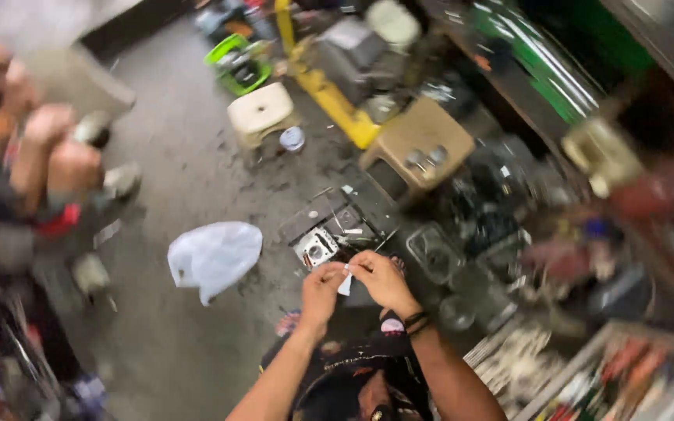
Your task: Cutting a small piece of red tubing and applying it to a motorcycle engine cylinder head
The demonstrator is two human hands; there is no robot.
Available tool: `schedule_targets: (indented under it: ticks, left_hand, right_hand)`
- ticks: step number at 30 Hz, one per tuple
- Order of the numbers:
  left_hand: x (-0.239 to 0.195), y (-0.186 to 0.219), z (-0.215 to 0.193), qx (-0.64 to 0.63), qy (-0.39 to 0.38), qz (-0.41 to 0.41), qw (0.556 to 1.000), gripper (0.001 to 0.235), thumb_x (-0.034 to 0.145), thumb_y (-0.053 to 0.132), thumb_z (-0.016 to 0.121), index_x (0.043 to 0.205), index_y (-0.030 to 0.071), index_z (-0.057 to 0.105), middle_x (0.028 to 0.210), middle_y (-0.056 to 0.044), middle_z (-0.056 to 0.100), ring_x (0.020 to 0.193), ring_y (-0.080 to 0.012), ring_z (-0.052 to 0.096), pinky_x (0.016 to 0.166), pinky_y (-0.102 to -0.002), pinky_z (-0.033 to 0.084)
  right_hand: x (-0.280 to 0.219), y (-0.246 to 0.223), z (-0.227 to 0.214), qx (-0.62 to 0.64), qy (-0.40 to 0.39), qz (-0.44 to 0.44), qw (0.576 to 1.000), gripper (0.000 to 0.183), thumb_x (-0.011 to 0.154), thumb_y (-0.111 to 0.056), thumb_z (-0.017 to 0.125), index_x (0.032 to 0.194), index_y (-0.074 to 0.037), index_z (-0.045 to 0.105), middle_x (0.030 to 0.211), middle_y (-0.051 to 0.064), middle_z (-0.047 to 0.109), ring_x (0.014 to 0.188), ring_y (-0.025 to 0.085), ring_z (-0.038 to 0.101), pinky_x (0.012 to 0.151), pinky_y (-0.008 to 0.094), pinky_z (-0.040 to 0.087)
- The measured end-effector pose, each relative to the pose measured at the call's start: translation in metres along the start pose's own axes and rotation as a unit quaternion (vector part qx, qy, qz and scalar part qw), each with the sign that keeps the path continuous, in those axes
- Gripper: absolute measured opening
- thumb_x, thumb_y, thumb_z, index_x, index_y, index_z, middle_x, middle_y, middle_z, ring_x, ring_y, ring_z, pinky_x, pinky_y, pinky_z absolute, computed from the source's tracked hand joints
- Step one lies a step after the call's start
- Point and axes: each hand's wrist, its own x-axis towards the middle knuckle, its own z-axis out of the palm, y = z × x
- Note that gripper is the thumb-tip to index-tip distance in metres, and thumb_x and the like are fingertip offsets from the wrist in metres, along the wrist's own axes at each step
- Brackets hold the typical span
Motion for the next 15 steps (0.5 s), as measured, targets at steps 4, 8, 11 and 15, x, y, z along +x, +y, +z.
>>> schedule_targets:
  ticks: [4,8,11,15]
  left_hand:
    - [0.036,-0.001,0.025,0.032,0.09,-0.026,0.995,0.022,0.088,0.029,0.084,0.105,0.016,0.081,0.091,-0.003,0.077,0.079,-0.0119,0.065,0.071,-0.031,0.052]
    - [0.043,-0.009,0.048,-0.022,0.153,-0.059,0.986,0.029,0.087,0.029,0.085,0.112,0.017,0.078,0.098,-0.003,0.079,0.078,-0.0104,0.065,0.071,-0.029,0.052]
    - [0.043,-0.007,0.054,-0.09,0.174,-0.049,0.979,0.028,0.088,0.02,0.083,0.113,0.009,0.076,0.095,-0.006,0.078,0.065,-0.0104,0.062,0.064,-0.027,0.05]
    - [0.042,-0.01,0.043,-0.126,0.208,-0.022,0.97,0.025,0.089,0.013,0.081,0.111,0.005,0.075,0.09,-0.01,0.077,0.062,-0.0118,0.064,0.06,-0.026,0.052]
  right_hand:
    - [0.08,-0.005,-0.028,-0.044,-0.145,-0.018,0.988,0.019,0.093,-0.021,0.071,0.108,-0.012,0.076,0.088,0.009,0.08,0.085,0.022,0.077,0.073,0.038,0.06]
    - [0.117,-0.007,-0.044,-0.049,-0.23,-0.01,0.972,0.02,0.095,-0.015,0.069,0.11,-0.005,0.075,0.088,0.016,0.078,0.081,0.023,0.074,0.071,0.035,0.06]
    - [0.129,-0.002,-0.041,0.031,-0.234,0.066,0.97,0.026,0.094,-0.017,0.071,0.114,-0.001,0.071,0.098,0.014,0.076,0.084,0.019,0.072,0.073,0.03,0.06]
    - [0.129,-0.006,-0.034,0.103,-0.211,0.104,0.967,0.03,0.097,-0.022,0.07,0.12,-0.004,0.069,0.104,0.013,0.073,0.087,0.019,0.072,0.079,0.034,0.061]
